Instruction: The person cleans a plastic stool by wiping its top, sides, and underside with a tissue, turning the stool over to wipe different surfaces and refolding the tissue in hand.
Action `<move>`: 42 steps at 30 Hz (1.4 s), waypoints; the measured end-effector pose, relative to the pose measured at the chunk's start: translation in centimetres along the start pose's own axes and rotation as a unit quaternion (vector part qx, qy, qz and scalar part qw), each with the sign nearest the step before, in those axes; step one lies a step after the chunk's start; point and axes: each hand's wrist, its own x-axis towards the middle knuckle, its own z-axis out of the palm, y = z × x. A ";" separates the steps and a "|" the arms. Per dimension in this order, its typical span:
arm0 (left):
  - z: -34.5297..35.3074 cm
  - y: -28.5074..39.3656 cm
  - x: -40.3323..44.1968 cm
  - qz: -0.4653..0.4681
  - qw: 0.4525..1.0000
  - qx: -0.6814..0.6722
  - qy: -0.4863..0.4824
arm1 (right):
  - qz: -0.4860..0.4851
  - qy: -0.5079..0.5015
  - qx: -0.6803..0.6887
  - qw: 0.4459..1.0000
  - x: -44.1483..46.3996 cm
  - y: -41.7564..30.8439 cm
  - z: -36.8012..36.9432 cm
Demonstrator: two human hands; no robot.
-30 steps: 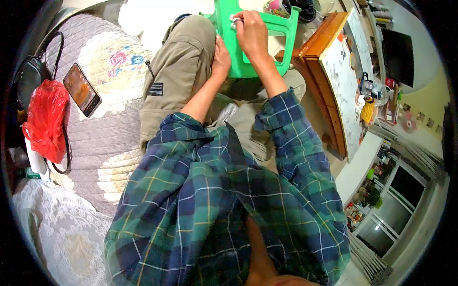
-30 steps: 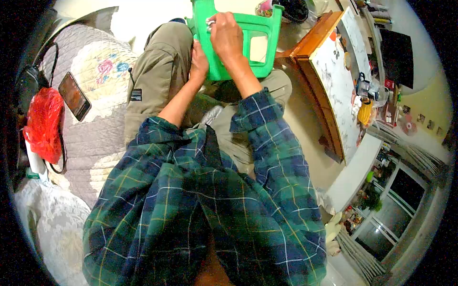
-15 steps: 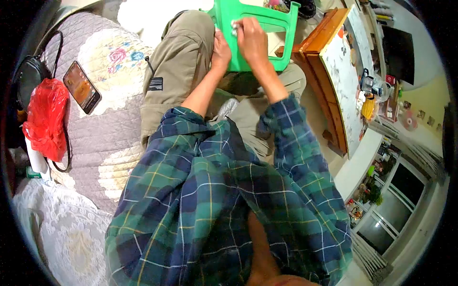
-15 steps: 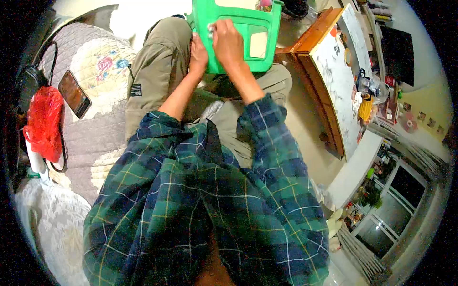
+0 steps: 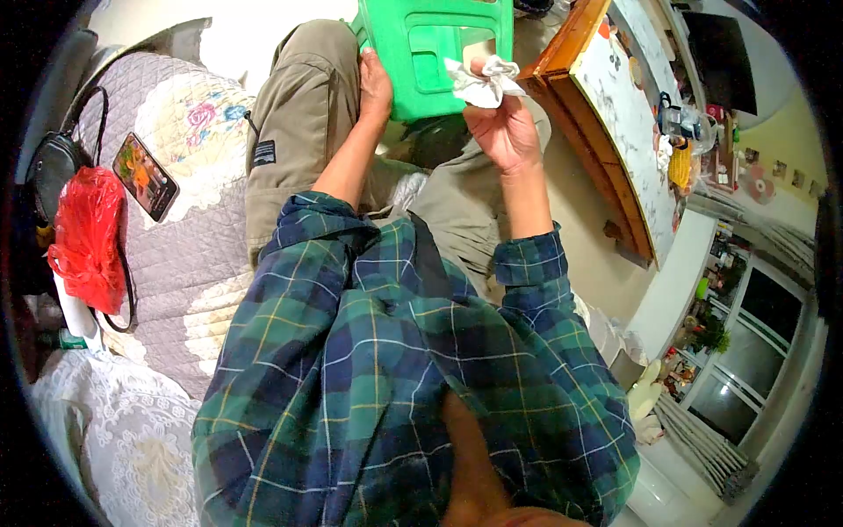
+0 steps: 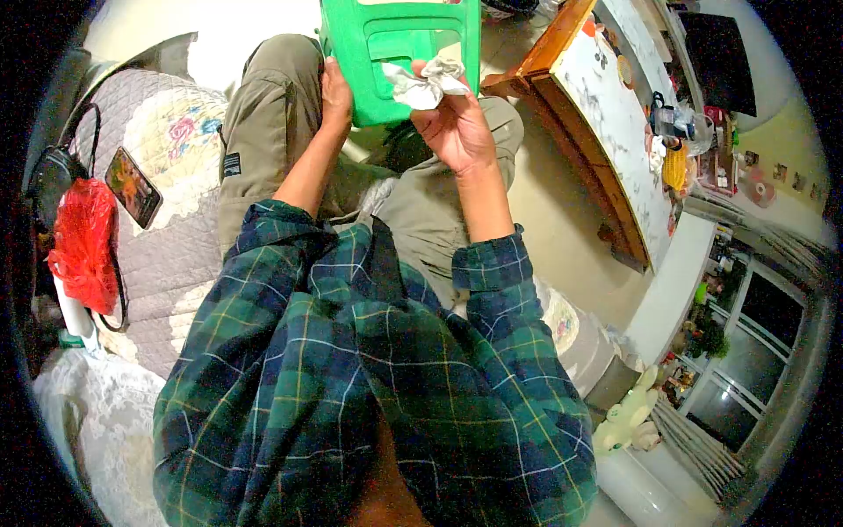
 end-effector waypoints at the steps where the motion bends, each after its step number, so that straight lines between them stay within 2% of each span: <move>1: 0.0 -0.3 0.3 0.000 1.000 0.002 -0.001 | -0.001 0.000 0.002 1.000 0.1 -0.2 -0.5; 3: 0.0 -0.9 0.7 -0.023 0.995 -0.089 -0.037 | 0.015 -0.050 0.030 0.998 0.1 -0.6 -1.3; 4: 0.0 -0.4 0.2 -0.024 0.995 -0.088 -0.039 | 0.014 -0.049 0.031 0.998 0.1 -0.6 -1.2; 6: -0.2 0.8 -0.7 -0.022 0.993 -0.108 -0.050 | -0.069 0.043 -0.021 0.996 0.2 -0.5 -0.7; 9: -0.2 2.5 -1.0 -0.012 0.986 -0.157 -0.050 | -0.105 0.062 -0.072 0.990 0.6 -1.3 -1.4; 11: -0.7 1.5 0.1 0.009 0.987 -0.136 -0.084 | -0.137 0.094 -0.107 0.980 1.2 -2.4 -3.0; 13: -0.7 1.1 0.4 0.022 0.997 -0.034 -0.070 | -0.170 0.216 -0.187 0.943 2.2 -4.0 -5.0; 15: -0.6 1.4 0.1 0.008 0.994 -0.071 -0.088 | -0.219 0.275 -0.285 0.892 2.9 -5.6 -5.3; 17: -0.5 1.1 0.2 0.016 0.995 -0.064 -0.071 | -0.268 0.298 -0.447 0.800 4.9 -8.2 -6.8; 18: -0.4 1.0 0.2 0.021 0.996 -0.061 -0.063 | -0.271 0.299 -0.446 0.799 5.8 -9.4 -7.4; 19: -0.4 1.4 0.0 0.022 0.996 -0.061 -0.066 | -0.303 0.322 -0.600 0.666 6.8 -10.6 -7.5; 20: -0.4 1.8 -0.2 0.031 0.998 -0.023 -0.040 | -0.322 0.332 -0.728 0.506 7.6 -11.3 -7.0; 21: -0.3 2.1 -0.2 0.040 0.999 0.014 -0.015 | -0.327 0.339 -0.768 0.434 8.5 -11.5 -6.6; 23: -0.2 1.7 0.3 0.064 0.997 0.032 0.000 | -0.279 0.300 -0.790 0.455 9.5 -11.1 -5.4; 24: -0.2 1.8 0.3 0.065 0.997 0.039 0.002 | -0.227 0.265 -0.838 0.421 9.7 -10.8 -4.8; 25: -0.3 1.8 0.3 0.066 0.997 0.047 0.004 | -0.267 0.204 -0.876 0.347 9.9 -10.3 -5.8; 26: -0.2 2.0 0.3 0.078 0.990 0.114 0.020 | -0.258 0.196 -0.882 0.343 9.9 -9.6 -5.7; 28: 0.0 2.2 0.5 0.074 0.989 0.130 0.024 | -0.247 0.185 -0.888 0.341 9.9 -8.9 -5.5; 29: 0.1 2.3 0.4 0.070 0.986 0.147 0.027 | -0.275 0.174 -0.874 0.362 10.0 -9.0 -5.4; 30: 0.3 1.5 0.8 0.123 0.975 0.173 0.060 | -0.303 0.163 -0.857 0.383 10.2 -8.9 -5.4; 33: 0.3 1.7 0.8 0.127 0.974 0.179 0.047 | -0.334 0.137 -0.873 0.328 12.4 -11.0 -6.2; 34: 0.3 2.0 0.8 0.126 0.974 0.182 0.047 | -0.333 0.138 -0.873 0.329 13.8 -11.6 -6.3; 36: 0.2 2.2 0.7 0.130 0.975 0.178 0.034 | -0.383 0.149 -0.864 0.290 16.0 -12.5 -6.4; 37: 0.2 2.2 0.7 0.130 0.975 0.178 0.030 | -0.381 0.148 -0.865 0.293 16.1 -12.1 -5.4; 39: 0.2 2.0 0.9 0.121 0.979 0.156 0.037 | -0.326 0.158 -0.863 0.353 15.6 -10.9 -3.0; 40: 0.3 1.5 1.3 0.120 0.980 0.155 0.039 | -0.316 0.150 -0.879 0.323 15.8 -11.4 -4.4; 42: 0.3 0.0 1.7 0.176 0.957 0.209 0.097 | -0.319 0.112 -0.888 0.313 14.5 -11.3 -6.7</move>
